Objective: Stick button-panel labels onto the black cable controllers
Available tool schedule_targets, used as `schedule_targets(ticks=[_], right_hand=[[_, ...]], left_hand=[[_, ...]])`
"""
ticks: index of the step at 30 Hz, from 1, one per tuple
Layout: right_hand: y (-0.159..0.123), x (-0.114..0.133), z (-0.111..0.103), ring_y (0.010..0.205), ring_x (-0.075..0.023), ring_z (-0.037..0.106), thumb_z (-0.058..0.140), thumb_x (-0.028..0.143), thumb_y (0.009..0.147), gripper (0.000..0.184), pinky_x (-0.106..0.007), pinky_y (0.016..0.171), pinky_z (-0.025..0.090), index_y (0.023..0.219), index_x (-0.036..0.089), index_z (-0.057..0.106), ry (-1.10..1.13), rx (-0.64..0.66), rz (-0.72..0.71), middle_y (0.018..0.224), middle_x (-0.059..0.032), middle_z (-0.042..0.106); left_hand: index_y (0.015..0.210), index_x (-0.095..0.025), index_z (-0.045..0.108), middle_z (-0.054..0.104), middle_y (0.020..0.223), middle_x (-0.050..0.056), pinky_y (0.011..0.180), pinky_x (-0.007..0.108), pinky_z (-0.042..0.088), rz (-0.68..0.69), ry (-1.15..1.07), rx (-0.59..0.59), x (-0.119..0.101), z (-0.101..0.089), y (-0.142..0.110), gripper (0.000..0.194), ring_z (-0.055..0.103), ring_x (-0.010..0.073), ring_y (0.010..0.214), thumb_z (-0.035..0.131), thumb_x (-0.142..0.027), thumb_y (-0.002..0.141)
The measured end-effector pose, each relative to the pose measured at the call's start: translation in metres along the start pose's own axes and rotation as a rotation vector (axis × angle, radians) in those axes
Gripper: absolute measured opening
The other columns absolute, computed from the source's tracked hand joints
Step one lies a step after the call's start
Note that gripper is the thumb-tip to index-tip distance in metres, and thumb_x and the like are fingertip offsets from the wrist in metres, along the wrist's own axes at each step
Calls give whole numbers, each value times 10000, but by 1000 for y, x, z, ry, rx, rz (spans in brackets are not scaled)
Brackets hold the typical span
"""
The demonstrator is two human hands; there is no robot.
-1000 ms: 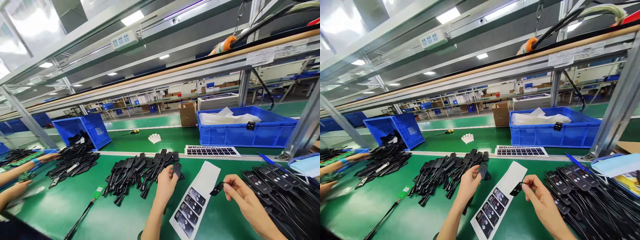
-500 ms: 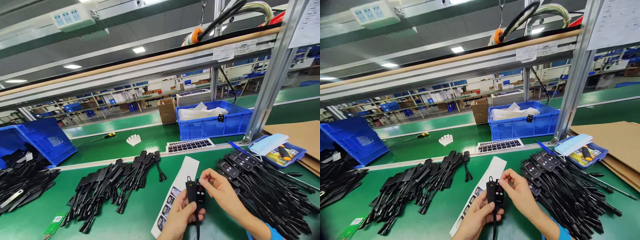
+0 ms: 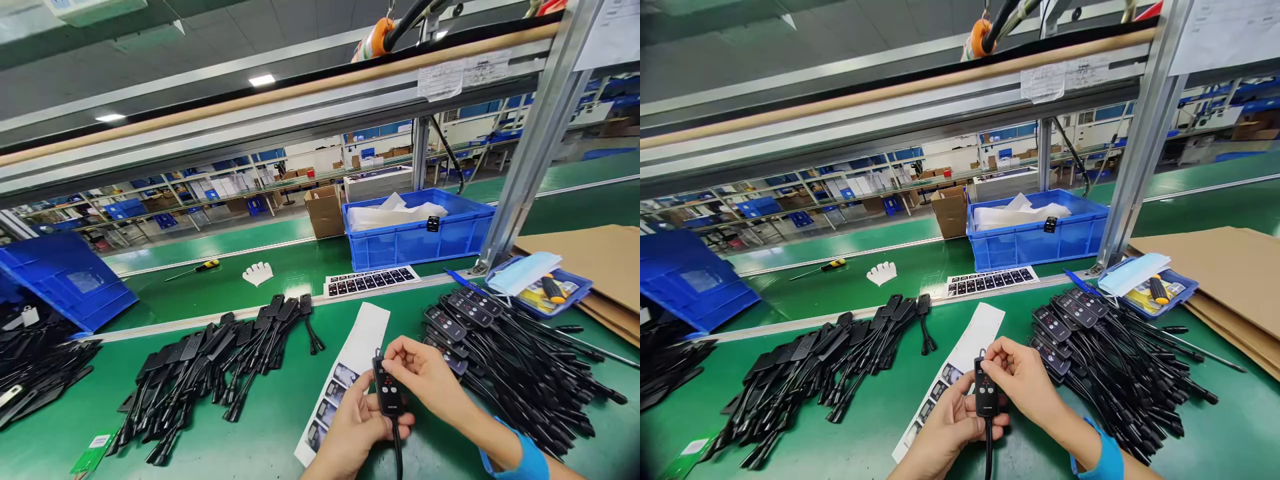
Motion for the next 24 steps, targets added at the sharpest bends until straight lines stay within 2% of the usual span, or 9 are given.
schedule_targets(ticks=[6, 12, 20, 24], right_hand=[[1, -2, 0, 606, -125, 510, 608, 331, 810, 170, -232, 550, 422, 769, 170, 577, -4, -5, -3, 643, 20, 546], [1, -3, 1, 583, -120, 500, 604, 317, 799, 160, -232, 531, 420, 759, 165, 572, -21, -28, 18, 626, 21, 540], [0, -4, 1, 575, -123, 505, 593, 313, 801, 157, -234, 520, 419, 742, 169, 569, -56, -40, 33, 616, 22, 535], [2, -7, -2, 565, -115, 480, 585, 266, 801, 136, -226, 518, 410, 903, 185, 548, -131, -80, 11, 618, 54, 478]], left_hand=[[1256, -157, 440, 675, 1032, 143, 743, 318, 512, 17, 10, 12, 2, 0, 0, 679, 683, 229, 843, 754, -270, 665], [1254, -165, 455, 682, 998, 139, 706, 303, 512, 43, 16, -3, 7, -3, 3, 730, 686, 245, 834, 794, -335, 630], [1242, -177, 474, 678, 986, 120, 729, 309, 511, 56, 41, 9, 5, -1, -1, 665, 680, 242, 854, 774, -334, 670], [1241, -177, 472, 681, 991, 119, 724, 314, 517, 55, 43, 11, 7, -2, 0, 643, 685, 242, 842, 761, -308, 682]])
Point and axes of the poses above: each hand's wrist, its own y-axis towards the middle knuckle, its own z-axis out of the palm, x = y × z, the point moved 3 cm from there along y, towards the middle knuckle
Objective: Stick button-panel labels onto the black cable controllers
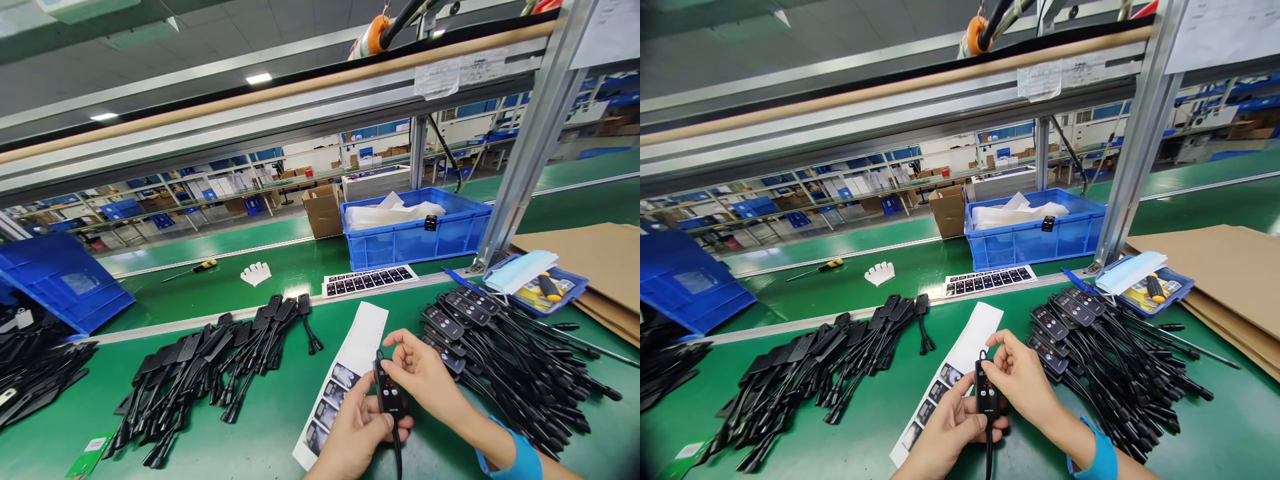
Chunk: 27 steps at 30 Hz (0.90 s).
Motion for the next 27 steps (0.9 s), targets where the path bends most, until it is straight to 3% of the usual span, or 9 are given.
schedule_targets(ticks=[4, 9, 12, 15, 17, 20, 24, 27], right_hand=[[1, -4, 0, 611, -123, 507, 584, 304, 811, 212, -217, 519, 424, 989, 204, 529, -48, 29, -5, 681, 50, 461], [-6, -4, 13, 758, -169, 579, 612, 251, 770, 330, -256, 630, 486, 1089, 199, 545, -41, 161, 0, 850, -9, 594], [-13, -3, 22, 965, -219, 587, 716, 184, 659, 616, -283, 753, 519, 1235, 223, 500, 55, 266, -4, 1136, -62, 588], [-17, -3, 26, 1092, -260, 560, 766, 241, 635, 889, -309, 767, 549, 1411, 244, 331, 200, 394, 34, 1377, -112, 444], [-17, -2, 25, 1156, -260, 530, 656, 337, 774, 745, -361, 878, 518, 1431, 225, 324, 183, 393, 17, 1405, -118, 432], [-12, -1, 20, 1208, -253, 494, 428, 386, 921, 491, -421, 1044, 381, 1369, 187, 452, 36, 283, -56, 1318, -112, 538], [-12, 0, 20, 1006, -253, 615, 408, 322, 923, 426, -398, 908, 503, 1319, 202, 510, -107, 210, -113, 1043, -88, 669], [-17, 1, 21, 1080, -261, 577, 374, 272, 928, 430, -408, 952, 479, 1332, 181, 491, -261, 165, -205, 1129, -121, 628]], left_hand=[[1264, -152, 450, 696, 976, 145, 737, 357, 532, -17, -69, -18, -2, -1, 2, 681, 693, 265, 827, 757, -309, 676], [1242, -131, 512, 698, 994, 158, 723, 359, 531, -2, -166, -16, -12, -1, 3, 490, 696, 253, 803, 554, -426, 854], [1198, -146, 557, 703, 963, 133, 728, 368, 532, 70, -230, -97, -13, -4, 5, 414, 682, 254, 832, 565, -381, 857], [1178, -144, 577, 699, 930, 127, 754, 379, 531, 104, -280, -173, -10, -7, 7, 404, 667, 257, 868, 611, -351, 833], [1208, -155, 557, 694, 921, 119, 758, 379, 533, 99, -276, -187, -8, -8, 8, 456, 664, 253, 869, 641, -368, 814], [1251, -182, 519, 683, 919, 99, 745, 365, 541, 106, -209, -192, -3, -10, 10, 565, 668, 234, 834, 694, -419, 769], [1200, -190, 545, 663, 980, 97, 706, 355, 560, 148, -96, -210, 5, -12, 13, 603, 665, 225, 809, 729, -490, 710], [1215, -212, 531, 651, 1068, 100, 764, 376, 550, 146, -177, -218, 7, -11, 16, 603, 654, 234, 879, 740, -464, 709]])
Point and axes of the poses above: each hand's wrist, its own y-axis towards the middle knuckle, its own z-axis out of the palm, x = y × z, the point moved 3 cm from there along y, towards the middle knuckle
